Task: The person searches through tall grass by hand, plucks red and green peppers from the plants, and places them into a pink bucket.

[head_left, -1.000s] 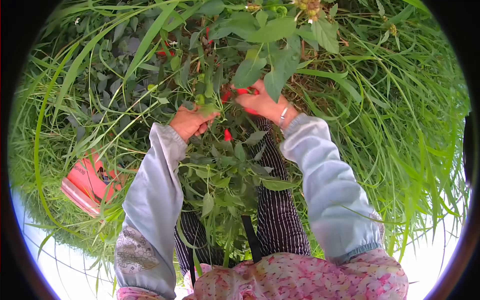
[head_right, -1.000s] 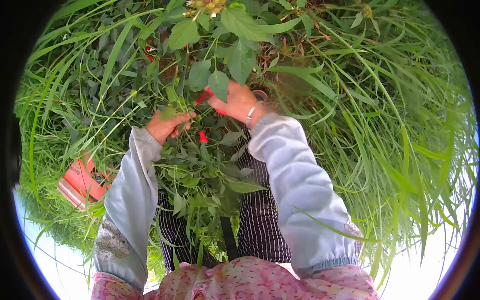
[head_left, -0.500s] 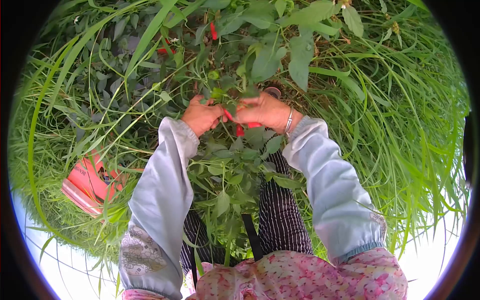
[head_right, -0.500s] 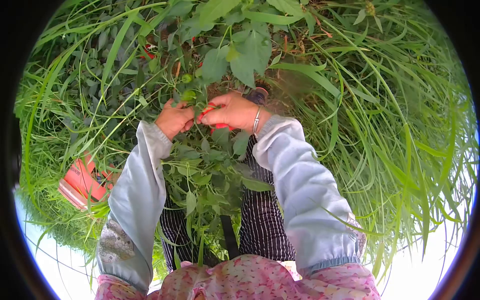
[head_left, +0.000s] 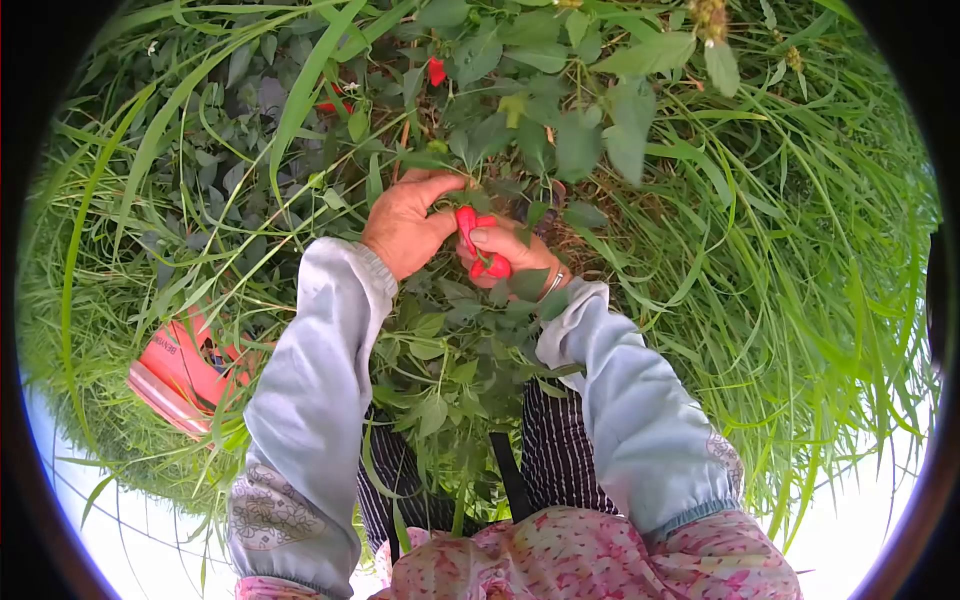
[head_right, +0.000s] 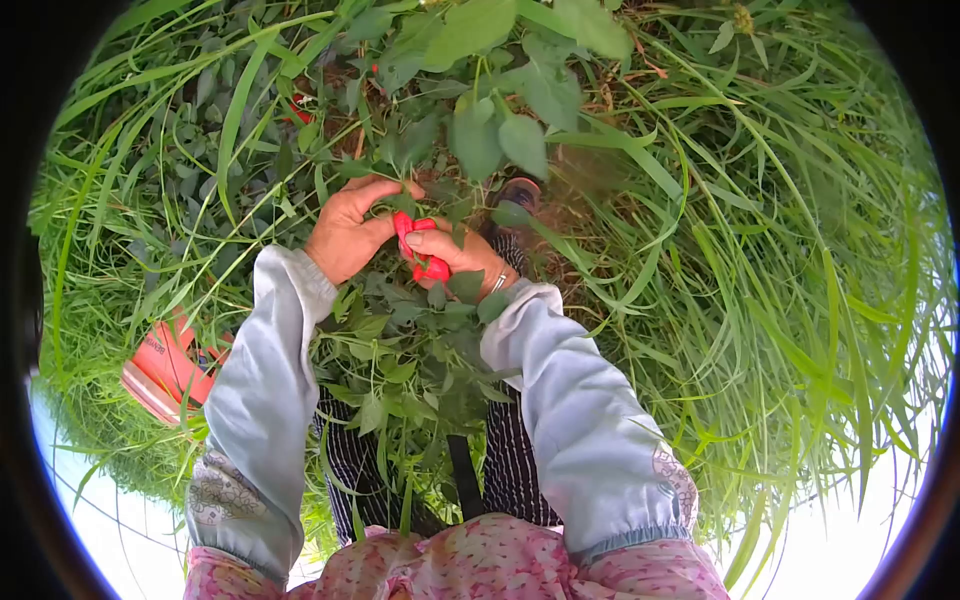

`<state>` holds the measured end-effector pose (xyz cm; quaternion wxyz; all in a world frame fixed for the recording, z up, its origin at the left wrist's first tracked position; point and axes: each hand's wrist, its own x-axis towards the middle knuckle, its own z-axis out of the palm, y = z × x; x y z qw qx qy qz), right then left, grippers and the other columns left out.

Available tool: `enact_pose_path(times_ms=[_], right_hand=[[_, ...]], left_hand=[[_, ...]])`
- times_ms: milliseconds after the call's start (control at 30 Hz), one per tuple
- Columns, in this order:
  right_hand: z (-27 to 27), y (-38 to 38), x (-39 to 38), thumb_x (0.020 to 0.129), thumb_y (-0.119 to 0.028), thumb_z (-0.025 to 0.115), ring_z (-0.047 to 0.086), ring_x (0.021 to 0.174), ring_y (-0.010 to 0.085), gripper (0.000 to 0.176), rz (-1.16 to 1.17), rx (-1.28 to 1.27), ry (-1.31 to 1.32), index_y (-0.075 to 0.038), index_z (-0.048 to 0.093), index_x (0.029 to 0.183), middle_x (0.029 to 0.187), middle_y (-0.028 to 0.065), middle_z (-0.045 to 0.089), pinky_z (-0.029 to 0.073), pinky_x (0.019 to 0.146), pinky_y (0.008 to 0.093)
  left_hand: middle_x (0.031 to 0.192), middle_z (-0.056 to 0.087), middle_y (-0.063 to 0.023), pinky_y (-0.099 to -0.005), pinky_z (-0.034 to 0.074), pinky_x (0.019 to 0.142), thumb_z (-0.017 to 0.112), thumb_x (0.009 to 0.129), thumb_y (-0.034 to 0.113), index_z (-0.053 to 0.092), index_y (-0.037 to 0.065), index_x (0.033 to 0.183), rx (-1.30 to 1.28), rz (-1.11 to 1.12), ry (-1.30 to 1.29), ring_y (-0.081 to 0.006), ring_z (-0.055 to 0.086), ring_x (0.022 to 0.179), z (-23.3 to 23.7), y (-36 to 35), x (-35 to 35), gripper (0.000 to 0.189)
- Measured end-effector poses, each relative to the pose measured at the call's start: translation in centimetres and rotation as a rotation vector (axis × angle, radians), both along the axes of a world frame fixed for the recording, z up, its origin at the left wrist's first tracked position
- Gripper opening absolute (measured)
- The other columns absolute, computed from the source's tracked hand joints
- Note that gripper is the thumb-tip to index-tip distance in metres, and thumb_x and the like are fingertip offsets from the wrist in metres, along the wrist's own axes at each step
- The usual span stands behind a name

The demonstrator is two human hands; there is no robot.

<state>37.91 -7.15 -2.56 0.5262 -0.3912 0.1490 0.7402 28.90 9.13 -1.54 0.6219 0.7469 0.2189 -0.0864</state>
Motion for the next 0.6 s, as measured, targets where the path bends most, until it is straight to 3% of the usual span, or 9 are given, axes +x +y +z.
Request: enact_pose_path(times_ms=[100,167,233,300,367,500,600], right_hand=[[-0.3,-0.6,0.9,0.080,-0.033,0.064,0.050,0.056,0.0103,0.030,0.012,0.061,0.032,-0.005,0.057,0.088,0.073,0.0018,0.054,0.039,0.048,0.0245],[-0.1,-0.5,1.3,0.080,-0.032,0.064,0.050,0.055,0.0102,0.028,0.021,0.058,0.015,-0.005,0.057,0.087,0.073,0.0018,0.054,0.039,0.047,0.0240],[0.4,0.1,1.0,0.080,-0.032,0.064,0.051,0.056,0.0104,0.029,0.081,0.002,-0.076,-0.005,0.057,0.086,0.073,0.0021,0.055,0.040,0.048,0.0240],[0.7,0.5,0.8,0.080,-0.033,0.065,0.052,0.057,0.0105,0.030,0.096,-0.020,-0.078,-0.005,0.058,0.087,0.074,0.0025,0.056,0.040,0.048,0.0240],[0.9,0.4,1.1,0.080,-0.034,0.065,0.053,0.058,0.0108,0.031,0.062,-0.012,0.003,-0.005,0.058,0.087,0.075,0.0031,0.057,0.041,0.048,0.0239],[-1.2,-0.8,0.4,0.079,-0.033,0.066,0.054,0.060,0.0119,0.031,0.052,-0.037,0.030,-0.004,0.058,0.086,0.076,0.0038,0.056,0.042,0.049,0.0244],[-1.0,-0.5,0.8,0.079,-0.032,0.065,0.053,0.060,0.0123,0.029,0.007,0.065,0.074,-0.004,0.057,0.086,0.074,0.0036,0.055,0.042,0.050,0.0249]], left_hand=[[0.093,0.062,-0.0086,-0.0330,0.047,0.077,0.063,0.074,0.007,0.063,0.003,0.096,0.215,0.044,0.143,-0.0250,0.060,0.083,3.2,0.2,1.4,0.023],[0.079,0.061,-0.0089,-0.0329,0.047,0.072,0.064,0.074,0.010,0.061,0.002,0.094,0.248,-0.031,0.409,-0.0223,0.061,0.075,5.7,0.0,1.6,0.021],[0.068,0.059,-0.0078,-0.0323,0.048,0.066,0.064,0.075,0.012,0.060,0.001,0.091,0.023,0.018,0.595,-0.0188,0.060,0.068,7.4,-0.7,0.5,0.020],[0.059,0.056,-0.0052,-0.0312,0.048,0.060,0.064,0.075,0.012,0.060,0.001,0.089,-0.454,0.205,0.674,-0.0146,0.059,0.062,8.7,-1.9,-1.2,0.018],[0.065,0.057,-0.0017,-0.0251,0.046,0.052,0.061,0.077,0.009,0.060,0.002,0.084,-0.124,0.018,0.293,-0.0084,0.056,0.061,9.4,-3.5,-2.5,0.010],[0.073,0.058,0.0000,-0.0193,0.039,0.047,0.051,0.078,0.005,0.061,0.003,0.081,-0.400,0.636,0.403,-0.0065,0.054,0.062,9.3,-0.2,-0.9,0.010],[0.073,0.059,-0.0001,-0.0209,0.040,0.051,0.049,0.079,0.005,0.062,0.002,0.087,0.014,0.453,0.262,-0.0074,0.054,0.063,3.6,4.5,-0.5,0.016]])
